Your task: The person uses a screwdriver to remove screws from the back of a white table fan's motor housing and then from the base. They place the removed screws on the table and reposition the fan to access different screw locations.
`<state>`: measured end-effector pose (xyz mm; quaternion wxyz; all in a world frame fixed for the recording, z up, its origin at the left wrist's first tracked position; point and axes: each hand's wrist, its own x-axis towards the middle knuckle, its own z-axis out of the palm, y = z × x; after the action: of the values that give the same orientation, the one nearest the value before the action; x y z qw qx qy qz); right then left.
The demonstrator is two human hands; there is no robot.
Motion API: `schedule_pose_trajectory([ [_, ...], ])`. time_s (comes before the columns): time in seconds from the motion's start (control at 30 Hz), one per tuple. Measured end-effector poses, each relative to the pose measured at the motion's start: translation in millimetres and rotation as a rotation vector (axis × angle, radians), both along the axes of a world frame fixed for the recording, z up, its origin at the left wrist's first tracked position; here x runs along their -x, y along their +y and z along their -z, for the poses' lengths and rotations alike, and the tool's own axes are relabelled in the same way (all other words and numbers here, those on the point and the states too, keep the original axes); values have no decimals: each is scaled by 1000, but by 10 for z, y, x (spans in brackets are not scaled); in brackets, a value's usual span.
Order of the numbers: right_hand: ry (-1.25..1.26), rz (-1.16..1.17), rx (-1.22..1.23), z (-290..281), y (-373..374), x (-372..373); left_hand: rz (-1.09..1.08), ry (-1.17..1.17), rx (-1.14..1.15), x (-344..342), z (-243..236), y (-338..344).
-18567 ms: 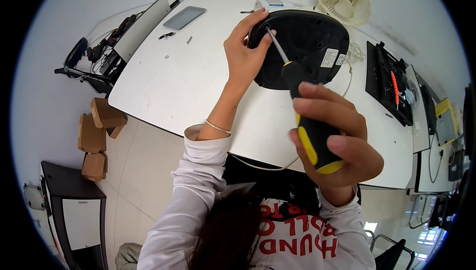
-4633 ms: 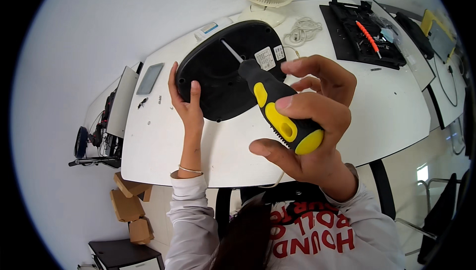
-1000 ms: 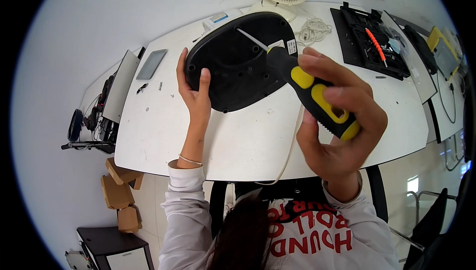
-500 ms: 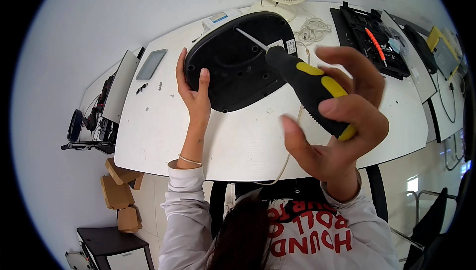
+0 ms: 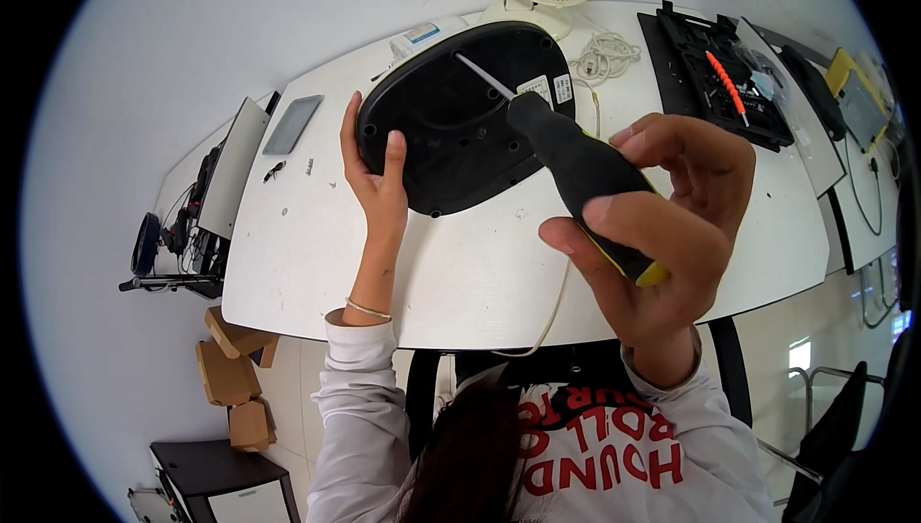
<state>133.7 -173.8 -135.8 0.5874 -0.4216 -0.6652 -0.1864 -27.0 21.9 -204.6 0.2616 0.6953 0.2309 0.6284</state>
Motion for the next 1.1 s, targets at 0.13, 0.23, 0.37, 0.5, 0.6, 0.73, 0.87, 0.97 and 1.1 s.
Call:
schedule_pose_trajectory([
  [0.13, -4, -146, -74, -89, 78, -20, 29, -30, -12, 15, 16, 47],
  [0.23, -25, -96, -63, -52, 98, -11, 17, -17, -11, 1, 20, 27],
  [0.37, -35, -51, 1, -7, 42, 32, -23, 12, -5, 10, -6, -17],
  [0.5, -50, -198, -32, -72, 86, -8, -4, -11, -11, 5, -5, 1],
  [0.6, 63, -230, -67, -61, 132, 35, 16, -25, -3, -7, 14, 23],
  [0.73, 30, -124, -24, -18, 69, 43, 0, -23, 25, -8, 5, -9],
  [0.87, -8, -141, 22, -76, 12, 44, -3, -16, 6, 2, 15, 1],
  [0.97, 51, -234, 48, -108, 20, 87, 31, -44, 36, -16, 1, -18],
  [1.1, 47, -203, -3, -18, 70, 107, 5, -21, 21, -18, -2, -18],
])
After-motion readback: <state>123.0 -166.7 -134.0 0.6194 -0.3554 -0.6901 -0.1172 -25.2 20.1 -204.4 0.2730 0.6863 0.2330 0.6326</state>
